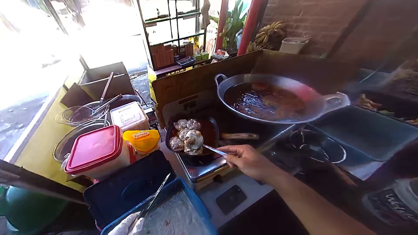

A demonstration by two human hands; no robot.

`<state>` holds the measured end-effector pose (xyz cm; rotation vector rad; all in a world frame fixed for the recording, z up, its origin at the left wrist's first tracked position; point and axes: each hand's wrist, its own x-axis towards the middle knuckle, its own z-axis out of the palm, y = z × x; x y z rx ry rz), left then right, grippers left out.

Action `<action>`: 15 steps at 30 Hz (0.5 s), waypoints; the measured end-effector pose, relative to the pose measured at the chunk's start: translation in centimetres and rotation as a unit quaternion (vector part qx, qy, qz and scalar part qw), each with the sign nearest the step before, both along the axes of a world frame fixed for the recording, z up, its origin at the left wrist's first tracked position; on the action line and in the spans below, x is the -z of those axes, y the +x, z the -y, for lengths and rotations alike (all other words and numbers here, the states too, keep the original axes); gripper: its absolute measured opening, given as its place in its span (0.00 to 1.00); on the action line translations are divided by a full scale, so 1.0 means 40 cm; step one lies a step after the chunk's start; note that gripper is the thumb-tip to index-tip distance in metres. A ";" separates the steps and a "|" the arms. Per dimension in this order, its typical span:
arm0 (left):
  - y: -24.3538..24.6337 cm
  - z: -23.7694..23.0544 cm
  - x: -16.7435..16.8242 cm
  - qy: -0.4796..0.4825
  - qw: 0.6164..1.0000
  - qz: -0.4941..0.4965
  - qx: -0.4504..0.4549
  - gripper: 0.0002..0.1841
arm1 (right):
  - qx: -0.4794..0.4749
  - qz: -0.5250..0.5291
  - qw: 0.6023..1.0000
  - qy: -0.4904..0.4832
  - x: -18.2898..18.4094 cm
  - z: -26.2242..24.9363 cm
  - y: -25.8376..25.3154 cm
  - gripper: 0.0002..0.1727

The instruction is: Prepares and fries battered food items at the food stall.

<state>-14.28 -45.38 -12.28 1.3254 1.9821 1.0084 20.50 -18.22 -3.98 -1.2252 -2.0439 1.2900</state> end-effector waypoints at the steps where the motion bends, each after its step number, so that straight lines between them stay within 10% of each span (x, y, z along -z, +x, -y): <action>1: 0.020 -0.054 -0.020 -0.028 0.999 -0.022 -0.003 0.16 | 0.010 0.050 0.997 0.056 0.028 -0.040 0.000 0.18; 7: 0.098 -0.393 -0.040 -0.103 0.980 -0.173 -0.008 0.21 | 0.030 0.168 0.960 0.221 0.209 -0.206 -0.021 0.21; 15: 0.160 -0.669 -0.021 -0.106 0.964 -0.245 0.006 0.23 | -0.004 0.170 0.967 0.192 0.249 -0.288 0.000 0.23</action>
